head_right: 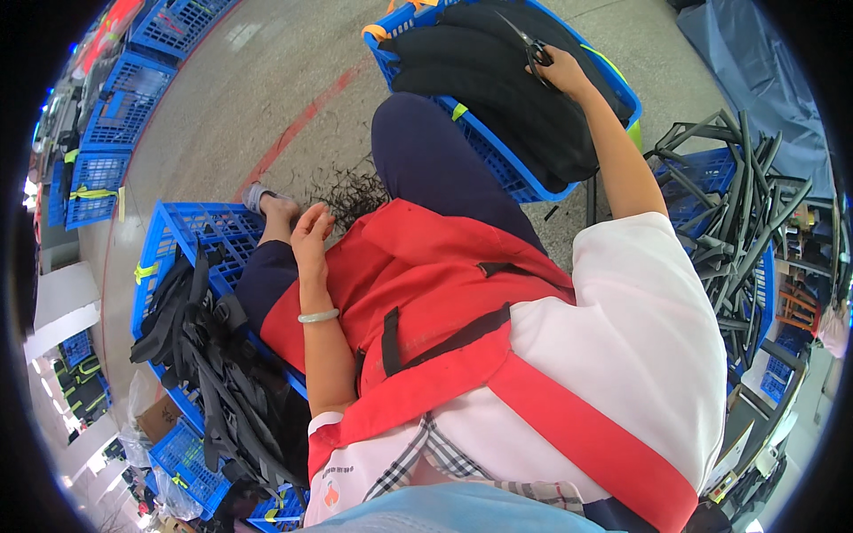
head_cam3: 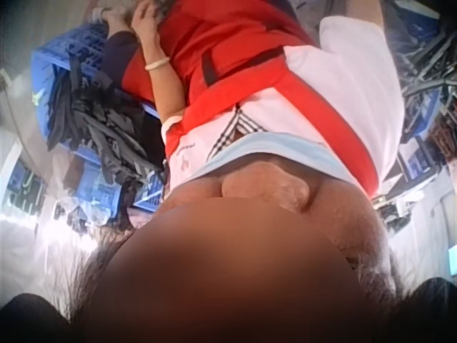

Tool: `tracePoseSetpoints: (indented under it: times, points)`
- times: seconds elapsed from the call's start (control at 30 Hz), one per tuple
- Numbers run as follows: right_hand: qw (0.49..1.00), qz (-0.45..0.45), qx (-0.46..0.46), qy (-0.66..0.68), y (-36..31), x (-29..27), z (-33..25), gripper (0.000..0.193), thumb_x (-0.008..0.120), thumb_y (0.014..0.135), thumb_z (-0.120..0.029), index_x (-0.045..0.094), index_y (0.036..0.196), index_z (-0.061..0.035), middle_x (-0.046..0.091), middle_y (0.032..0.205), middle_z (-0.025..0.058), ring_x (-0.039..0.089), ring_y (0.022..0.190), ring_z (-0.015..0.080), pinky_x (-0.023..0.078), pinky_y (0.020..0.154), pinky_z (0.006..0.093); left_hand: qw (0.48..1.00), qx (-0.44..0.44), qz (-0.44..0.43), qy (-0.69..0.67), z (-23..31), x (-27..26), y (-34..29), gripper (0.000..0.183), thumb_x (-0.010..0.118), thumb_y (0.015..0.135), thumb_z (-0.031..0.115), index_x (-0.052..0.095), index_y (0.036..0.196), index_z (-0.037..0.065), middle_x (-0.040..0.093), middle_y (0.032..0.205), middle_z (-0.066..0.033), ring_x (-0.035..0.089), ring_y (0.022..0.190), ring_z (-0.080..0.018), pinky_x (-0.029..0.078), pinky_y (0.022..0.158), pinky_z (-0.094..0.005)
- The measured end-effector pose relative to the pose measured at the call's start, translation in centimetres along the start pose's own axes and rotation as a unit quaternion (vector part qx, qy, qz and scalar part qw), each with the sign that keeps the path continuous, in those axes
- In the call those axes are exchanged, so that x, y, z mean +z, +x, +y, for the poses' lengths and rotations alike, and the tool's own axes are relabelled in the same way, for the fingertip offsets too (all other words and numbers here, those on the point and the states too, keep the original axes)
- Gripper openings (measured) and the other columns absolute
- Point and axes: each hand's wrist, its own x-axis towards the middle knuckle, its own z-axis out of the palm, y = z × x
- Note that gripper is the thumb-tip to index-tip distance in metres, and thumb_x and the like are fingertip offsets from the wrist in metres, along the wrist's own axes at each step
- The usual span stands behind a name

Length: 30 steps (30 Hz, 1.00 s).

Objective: Trim excess material from black straps using scissors

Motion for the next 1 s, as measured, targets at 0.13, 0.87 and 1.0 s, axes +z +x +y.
tracePoseSetpoints:
  times: [0.13, 0.87, 1.0]
  points:
    - [0.994, 0.085, -0.01, -0.067, -0.5, 2.5, 2.9, 0.028, 0.07, 0.077, -0.023, 0.054, 0.087, -0.0023, 0.062, 0.081, 0.0156, 0.062, 0.082, 0.0332, 0.047, 0.072, 0.0388, 0.999, 0.007, -0.005, 0.037, -0.3, 0.6, 0.0, 0.024, 0.06, 0.087, 0.002, 0.065, 0.11, 0.001, 0.065, 0.097, -0.0026, 0.061, 0.083, -0.0111, 0.047, 0.074, -0.0225]
    - [0.98, 0.034, -0.137, 0.14, -3.3, 11.6, -13.4, 0.026, 0.069, 0.077, -0.012, 0.052, 0.093, -0.0009, 0.059, 0.079, 0.0167, 0.059, 0.077, 0.0361, 0.047, 0.071, 0.039, 0.982, 0.104, -0.068, 0.142, -1.6, 0.0, -1.3, 0.02, 0.058, 0.086, -0.001, 0.065, 0.105, 0.001, 0.066, 0.091, -0.0027, 0.061, 0.078, -0.0087, 0.049, 0.07, -0.0225]
    - [0.98, 0.096, -0.059, 0.162, -1.9, 12.5, -8.0, 0.023, 0.07, 0.074, -0.012, 0.055, 0.089, -0.0022, 0.062, 0.078, 0.0137, 0.064, 0.077, 0.0281, 0.048, 0.069, 0.0371, 0.975, 0.104, -0.089, 0.174, -1.3, 0.0, -1.0, 0.02, 0.057, 0.088, 0.0, 0.064, 0.107, 0.001, 0.066, 0.093, -0.0025, 0.061, 0.079, -0.0091, 0.049, 0.07, -0.0222]
